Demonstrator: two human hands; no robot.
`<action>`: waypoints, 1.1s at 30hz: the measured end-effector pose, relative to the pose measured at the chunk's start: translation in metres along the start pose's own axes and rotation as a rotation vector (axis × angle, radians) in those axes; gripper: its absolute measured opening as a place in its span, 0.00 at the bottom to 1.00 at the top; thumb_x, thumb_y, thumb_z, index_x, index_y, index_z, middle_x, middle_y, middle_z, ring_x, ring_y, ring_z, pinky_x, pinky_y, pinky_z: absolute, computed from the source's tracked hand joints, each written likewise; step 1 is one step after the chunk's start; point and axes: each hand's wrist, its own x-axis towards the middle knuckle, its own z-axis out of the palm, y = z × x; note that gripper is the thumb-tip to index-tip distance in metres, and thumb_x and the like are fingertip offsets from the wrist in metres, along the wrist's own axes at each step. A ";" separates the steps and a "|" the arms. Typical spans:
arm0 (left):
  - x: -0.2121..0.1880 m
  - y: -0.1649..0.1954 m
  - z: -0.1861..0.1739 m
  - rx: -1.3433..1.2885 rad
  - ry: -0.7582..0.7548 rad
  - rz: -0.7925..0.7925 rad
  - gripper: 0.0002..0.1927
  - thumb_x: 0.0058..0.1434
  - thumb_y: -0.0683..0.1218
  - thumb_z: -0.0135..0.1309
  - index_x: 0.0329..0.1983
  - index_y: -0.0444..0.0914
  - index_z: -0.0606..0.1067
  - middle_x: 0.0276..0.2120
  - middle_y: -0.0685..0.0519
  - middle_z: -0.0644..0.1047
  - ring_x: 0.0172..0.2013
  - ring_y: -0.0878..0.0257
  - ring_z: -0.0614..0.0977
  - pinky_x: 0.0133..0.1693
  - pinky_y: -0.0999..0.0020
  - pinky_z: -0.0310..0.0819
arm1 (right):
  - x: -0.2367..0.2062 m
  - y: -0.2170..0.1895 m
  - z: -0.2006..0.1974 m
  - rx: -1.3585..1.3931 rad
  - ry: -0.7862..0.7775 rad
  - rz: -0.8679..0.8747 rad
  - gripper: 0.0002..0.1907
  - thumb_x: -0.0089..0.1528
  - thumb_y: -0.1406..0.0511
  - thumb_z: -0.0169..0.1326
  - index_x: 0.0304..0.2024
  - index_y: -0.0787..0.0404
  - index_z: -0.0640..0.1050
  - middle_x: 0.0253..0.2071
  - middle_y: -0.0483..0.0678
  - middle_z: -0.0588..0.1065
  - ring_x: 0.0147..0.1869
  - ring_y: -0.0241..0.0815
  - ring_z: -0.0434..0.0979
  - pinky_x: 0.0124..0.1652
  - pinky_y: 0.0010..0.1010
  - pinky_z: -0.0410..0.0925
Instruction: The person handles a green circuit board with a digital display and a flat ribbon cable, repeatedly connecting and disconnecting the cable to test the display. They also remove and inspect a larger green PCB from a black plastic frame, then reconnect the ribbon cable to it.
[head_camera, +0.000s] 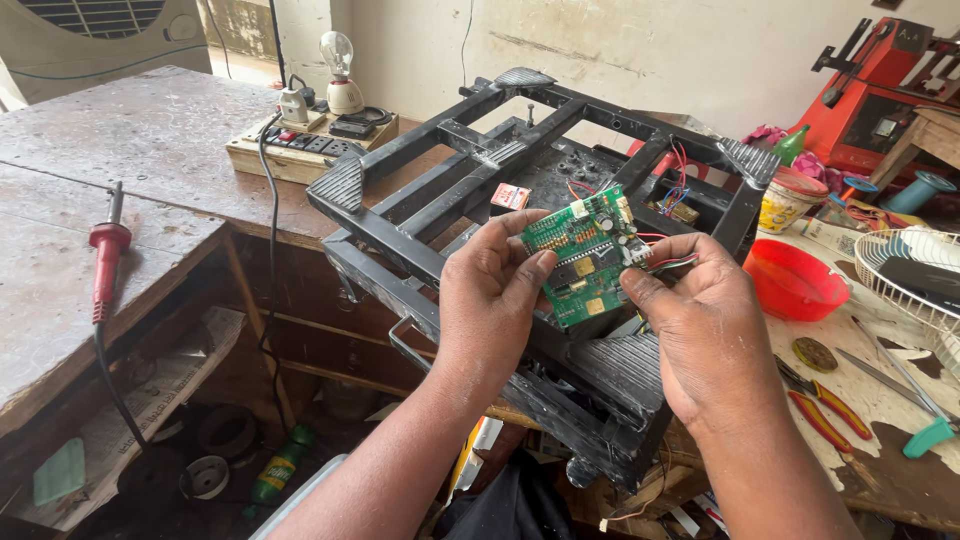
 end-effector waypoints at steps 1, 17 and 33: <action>0.000 0.001 0.000 0.008 -0.002 0.005 0.16 0.66 0.38 0.54 0.57 0.34 0.74 0.33 0.56 0.81 0.31 0.74 0.80 0.31 0.76 0.78 | 0.000 0.000 0.000 0.003 -0.003 -0.005 0.12 0.60 0.79 0.56 0.43 0.65 0.71 0.41 0.52 0.77 0.44 0.36 0.78 0.48 0.27 0.72; -0.002 0.003 -0.001 0.028 -0.102 0.178 0.30 0.60 0.34 0.60 0.67 0.35 0.69 0.36 0.54 0.77 0.38 0.71 0.79 0.42 0.74 0.78 | 0.001 0.003 -0.003 0.046 0.002 -0.029 0.13 0.61 0.80 0.55 0.45 0.66 0.71 0.42 0.51 0.76 0.45 0.37 0.78 0.49 0.26 0.72; -0.019 0.016 -0.009 0.544 0.213 0.764 0.13 0.57 0.32 0.60 0.41 0.41 0.81 0.43 0.56 0.81 0.48 0.63 0.83 0.51 0.66 0.80 | -0.010 0.001 0.006 0.035 -0.031 -0.313 0.29 0.62 0.71 0.62 0.62 0.67 0.64 0.50 0.50 0.71 0.52 0.40 0.73 0.50 0.32 0.72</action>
